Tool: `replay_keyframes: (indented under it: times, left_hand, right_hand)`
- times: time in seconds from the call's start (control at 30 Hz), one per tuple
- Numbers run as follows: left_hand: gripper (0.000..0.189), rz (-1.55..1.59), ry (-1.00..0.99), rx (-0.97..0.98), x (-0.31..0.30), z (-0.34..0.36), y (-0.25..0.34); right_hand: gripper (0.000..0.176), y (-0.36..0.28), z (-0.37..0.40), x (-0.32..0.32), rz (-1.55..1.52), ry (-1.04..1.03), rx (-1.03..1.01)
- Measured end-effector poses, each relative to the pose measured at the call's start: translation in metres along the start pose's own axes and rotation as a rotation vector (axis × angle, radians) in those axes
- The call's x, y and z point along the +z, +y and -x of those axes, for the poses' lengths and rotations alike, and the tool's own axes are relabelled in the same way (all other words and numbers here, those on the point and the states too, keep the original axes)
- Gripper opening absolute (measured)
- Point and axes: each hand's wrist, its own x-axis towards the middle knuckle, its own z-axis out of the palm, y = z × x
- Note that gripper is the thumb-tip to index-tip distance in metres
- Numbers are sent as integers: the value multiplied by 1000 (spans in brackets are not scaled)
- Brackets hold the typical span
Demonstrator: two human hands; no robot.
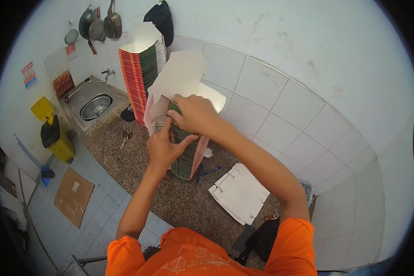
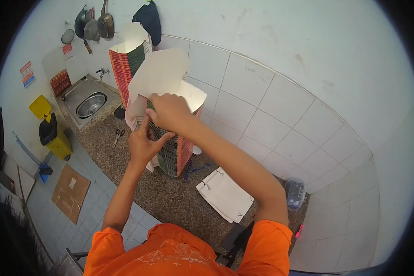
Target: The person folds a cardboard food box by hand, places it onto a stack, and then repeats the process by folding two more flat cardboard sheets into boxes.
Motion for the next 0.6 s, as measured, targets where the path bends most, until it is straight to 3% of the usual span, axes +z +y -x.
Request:
replay_keyframes:
  times: [0.07, 0.13, 0.23, 0.37, 0.47, 0.53, 0.57, 0.6]
  left_hand:
    - [75, 21, 85, 97, 1, 0, -8]
    - [87, 1, 52, 26, -9, -2, -7]
    - [85, 13, 35, 43, -4, 0, -14]
    - [83, 179, 108, 105, 13, -1, -23]
    - [82, 275, 25, -15, 10, 13, -12]
    - [76, 176, 173, 166, 13, 22, -2]
    - [76, 176, 168, 171, 11, 20, 4]
    - [72, 20, 170, 332, 4, 17, 15]
  right_hand:
    - [29, -1, -11, 18, 18, -17, -12]
    - [29, -1, -15, 23, 40, -38, -32]
    - [29, 2, -8, 29, 65, -52, -117]
    - [32, -6, 7, 43, 27, -111, 8]
    - [37, -7, 5, 26, -45, -158, 130]
    - [40, 6, -3, 16, -97, -166, 190]
    - [44, 19, -13, 9, -37, -48, 234]
    - [48, 36, -22, 6, 22, 64, 278]
